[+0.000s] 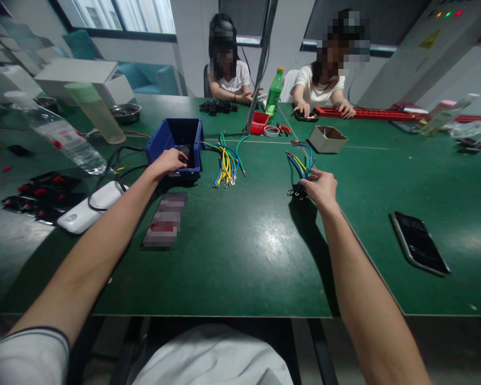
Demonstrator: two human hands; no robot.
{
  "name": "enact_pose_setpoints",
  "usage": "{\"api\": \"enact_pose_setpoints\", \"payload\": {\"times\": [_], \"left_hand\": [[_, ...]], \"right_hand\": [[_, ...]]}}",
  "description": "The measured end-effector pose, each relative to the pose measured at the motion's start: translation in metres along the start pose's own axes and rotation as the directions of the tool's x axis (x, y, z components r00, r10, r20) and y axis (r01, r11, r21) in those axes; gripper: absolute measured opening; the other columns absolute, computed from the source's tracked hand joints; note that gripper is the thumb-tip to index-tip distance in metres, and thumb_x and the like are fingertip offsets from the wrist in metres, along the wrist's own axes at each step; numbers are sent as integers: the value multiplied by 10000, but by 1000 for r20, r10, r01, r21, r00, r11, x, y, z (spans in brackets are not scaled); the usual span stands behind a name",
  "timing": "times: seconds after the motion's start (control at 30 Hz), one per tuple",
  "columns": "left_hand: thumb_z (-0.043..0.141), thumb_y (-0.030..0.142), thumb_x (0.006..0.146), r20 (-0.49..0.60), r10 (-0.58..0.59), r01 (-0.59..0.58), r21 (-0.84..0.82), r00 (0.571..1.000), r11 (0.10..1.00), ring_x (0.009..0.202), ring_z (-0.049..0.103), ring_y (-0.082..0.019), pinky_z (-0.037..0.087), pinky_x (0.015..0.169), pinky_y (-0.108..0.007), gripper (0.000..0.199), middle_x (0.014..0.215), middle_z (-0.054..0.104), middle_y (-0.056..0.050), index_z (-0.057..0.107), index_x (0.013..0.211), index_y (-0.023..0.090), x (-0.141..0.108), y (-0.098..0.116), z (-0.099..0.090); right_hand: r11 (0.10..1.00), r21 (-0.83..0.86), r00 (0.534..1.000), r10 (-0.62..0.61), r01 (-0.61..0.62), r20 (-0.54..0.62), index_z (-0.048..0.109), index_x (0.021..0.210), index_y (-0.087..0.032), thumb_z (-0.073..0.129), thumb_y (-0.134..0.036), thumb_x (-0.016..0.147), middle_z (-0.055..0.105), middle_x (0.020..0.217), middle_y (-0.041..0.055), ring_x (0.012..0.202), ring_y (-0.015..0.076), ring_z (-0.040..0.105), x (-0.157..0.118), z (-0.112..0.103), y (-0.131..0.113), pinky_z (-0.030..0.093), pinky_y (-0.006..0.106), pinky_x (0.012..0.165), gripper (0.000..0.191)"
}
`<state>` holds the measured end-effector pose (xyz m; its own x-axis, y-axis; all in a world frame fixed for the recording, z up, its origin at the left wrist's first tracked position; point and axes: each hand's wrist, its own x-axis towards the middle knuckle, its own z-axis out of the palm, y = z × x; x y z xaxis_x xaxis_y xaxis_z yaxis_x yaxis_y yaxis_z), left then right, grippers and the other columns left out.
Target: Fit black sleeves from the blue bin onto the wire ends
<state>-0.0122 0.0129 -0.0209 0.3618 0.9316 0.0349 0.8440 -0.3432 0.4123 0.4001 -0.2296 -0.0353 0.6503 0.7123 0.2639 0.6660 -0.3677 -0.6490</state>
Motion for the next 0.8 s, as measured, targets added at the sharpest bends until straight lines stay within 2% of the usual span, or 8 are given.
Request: {"api": "enact_pose_setpoints", "payload": {"times": [0.13, 0.4, 0.57, 0.8], "left_hand": [[712, 144, 620, -8, 25, -26, -35, 1000, 999, 901, 670, -225, 518, 771, -265, 381, 930, 732, -89, 717, 1001, 165, 0, -1, 0], [709, 141, 621, -74, 25, -28, -41, 997, 999, 897, 663, -237, 518, 815, -308, 362, 922, 721, -92, 723, 981, 169, 0, -2, 2], [684, 127, 629, -79, 42, -45, -32, 996, 998, 913, 660, -242, 511, 851, -321, 381, 948, 719, -95, 718, 1007, 166, -2, -2, 0], [672, 128, 650, -81, 62, -65, -35, 995, 997, 920, 656, -241, 507, 864, -331, 365, 963, 713, -102, 715, 1011, 163, -3, -2, 0]], "right_hand": [[993, -108, 998, 45, -49, -36, 696, 1114, -157, 707, -292, 624, 709, 813, 82, 769, 252, 671, -3, -2, -8, 523, 361, 709, 508], [989, -141, 998, 42, -47, -38, 678, 1152, -141, 708, -272, 638, 718, 839, 96, 807, 265, 677, -1, 2, -3, 521, 391, 792, 531], [981, -181, 998, 62, -65, -22, 661, 1188, -144, 691, -284, 670, 718, 831, 89, 834, 275, 677, -3, 1, -7, 510, 365, 789, 537], [967, -252, 999, 28, -33, -23, 656, 1194, -128, 661, -286, 692, 717, 809, 110, 821, 283, 679, -5, 1, -9, 501, 367, 766, 526]]}}
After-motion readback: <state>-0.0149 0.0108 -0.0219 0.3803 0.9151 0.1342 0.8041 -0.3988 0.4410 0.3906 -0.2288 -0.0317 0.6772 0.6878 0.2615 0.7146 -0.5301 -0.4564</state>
